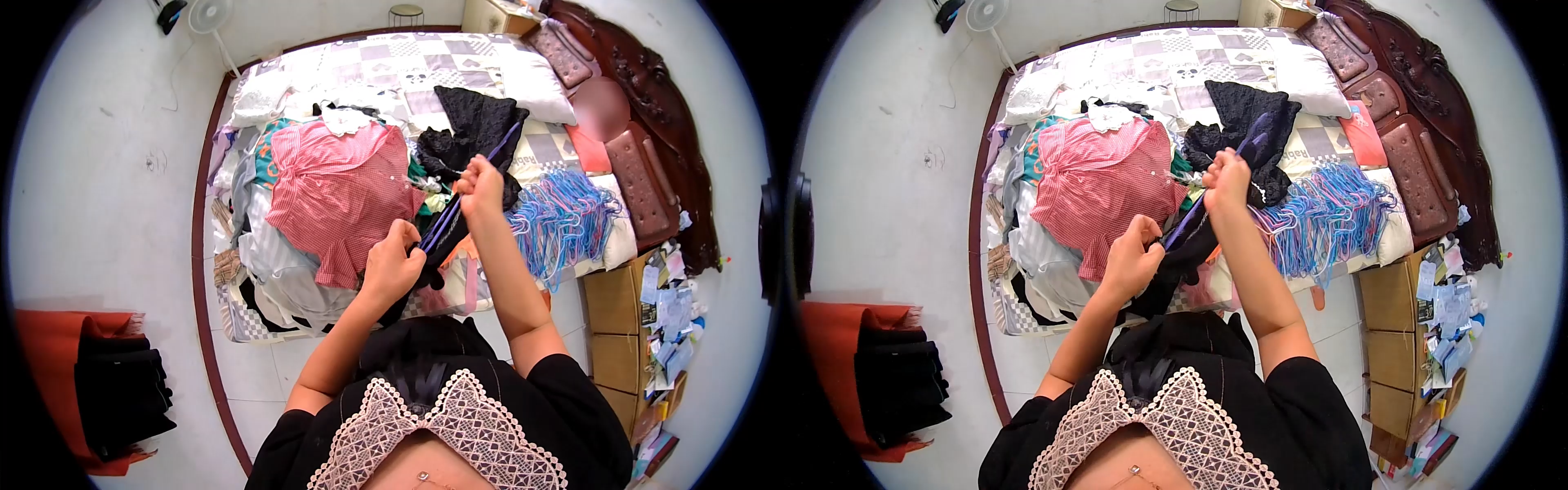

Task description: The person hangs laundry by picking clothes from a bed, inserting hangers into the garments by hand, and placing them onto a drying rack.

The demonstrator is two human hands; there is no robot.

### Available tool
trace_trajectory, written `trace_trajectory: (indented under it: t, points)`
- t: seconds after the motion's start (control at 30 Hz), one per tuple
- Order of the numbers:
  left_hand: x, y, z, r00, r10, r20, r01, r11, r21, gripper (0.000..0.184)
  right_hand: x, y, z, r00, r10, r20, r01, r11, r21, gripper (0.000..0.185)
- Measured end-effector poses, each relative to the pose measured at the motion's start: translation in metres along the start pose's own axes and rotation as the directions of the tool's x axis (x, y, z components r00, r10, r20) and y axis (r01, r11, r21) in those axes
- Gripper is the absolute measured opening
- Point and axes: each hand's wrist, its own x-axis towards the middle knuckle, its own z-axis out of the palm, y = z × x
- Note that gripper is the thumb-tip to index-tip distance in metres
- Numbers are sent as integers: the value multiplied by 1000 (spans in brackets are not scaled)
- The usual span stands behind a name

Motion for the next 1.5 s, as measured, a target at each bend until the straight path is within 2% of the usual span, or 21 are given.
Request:
trace_trajectory:
  t: [0.07, 0.1, 0.17, 0.27, 0.4, 0.47, 0.53, 0.6, 0.67, 0.83, 0.97, 1.07, 1.13, 1.17, 1.23, 1.27, 1.33, 1.37, 1.4, 1.47, 1.5]
  points:
    - [5, 6, -1, 996, -85, -24, 84, 996, -11, 18, -29, 22, 12, 993, -80, -89, 69, 990, -124, 19]
    - [6, 5, 0, 996, -85, -23, 85, 996, -11, 18, -44, 33, 15, 993, -44, -105, 21, 978, -209, 29]
    - [9, -3, 3, 982, -188, -35, 181, 973, -145, 18, -56, 43, 5, 995, 79, -56, -90, 968, -236, 28]
    - [6, -32, 9, 984, -162, -67, 155, 983, -97, 17, -49, 32, -10, 982, 186, 14, -177, 950, -259, 26]
    - [-4, -22, -2, 982, -185, 23, 186, 981, -51, 14, -31, -5, -6, 999, -30, 16, 33, 969, -246, 22]
    - [-6, -24, -4, 979, -101, 176, 108, 994, -25, 15, -20, -13, -6, 989, -145, 15, 145, 957, -252, 23]
    - [-8, -20, -1, 978, -75, 197, 95, 991, -91, 21, -19, -14, -4, 980, -201, 2, 195, 943, -270, 24]
    - [-7, -20, 1, 939, -119, 323, 178, 971, -159, 26, -22, -12, -3, 972, -236, -10, 223, 931, -289, 29]
    - [-6, -16, 2, 937, -146, 317, 196, 971, -133, 28, -19, -5, -8, 981, -192, 14, 189, 947, -259, 30]
    - [-1, -26, 8, 962, -22, 273, 69, 984, -166, 28, -39, 13, -6, 996, -91, 7, 90, 960, -264, 30]
    - [0, -21, 9, 940, -97, 328, 171, 964, -203, 28, -51, 32, -19, 999, 30, 13, -23, 932, -361, 28]
    - [-6, -26, 9, 954, -82, 288, 115, 989, -98, 27, -31, 24, -31, 1000, -13, -22, 7, 966, -258, 27]
    - [-8, -33, 7, 974, 84, 212, -128, 970, 205, 25, -25, 10, -25, 998, -54, -44, 42, 968, -247, 26]
    - [-8, -35, 8, 974, 83, 213, -128, 970, 205, 25, -24, 3, -23, 997, -71, -21, 65, 971, -228, 26]
    - [-7, -36, 8, 926, -154, 346, -1, 913, 409, 26, -24, -8, -18, 995, -100, 3, 98, 973, -207, 26]
    - [-7, -35, 9, 926, -154, 346, 0, 913, 408, 26, -22, -9, -18, 995, -100, 3, 98, 973, -208, 26]
    - [-8, -21, 7, 841, -263, 473, 20, 889, 458, 28, -21, -10, -19, 992, -121, 20, 122, 968, -218, 26]
    - [-11, -31, 10, 853, -126, 506, -87, 923, 375, 26, -22, -9, -19, 993, -120, 20, 122, 968, -218, 26]
    - [-13, -26, 8, 853, -126, 506, -87, 923, 375, 26, -22, -6, -19, 992, -125, 4, 122, 968, -221, 26]
    - [-16, -13, 3, 897, 199, 395, -311, 919, 243, 23, -23, -1, -18, 990, -135, -29, 125, 966, -227, 27]
    - [-12, -11, 2, 857, 364, 364, -465, 851, 244, 22, -24, 0, -18, 990, -133, -45, 118, 962, -246, 27]
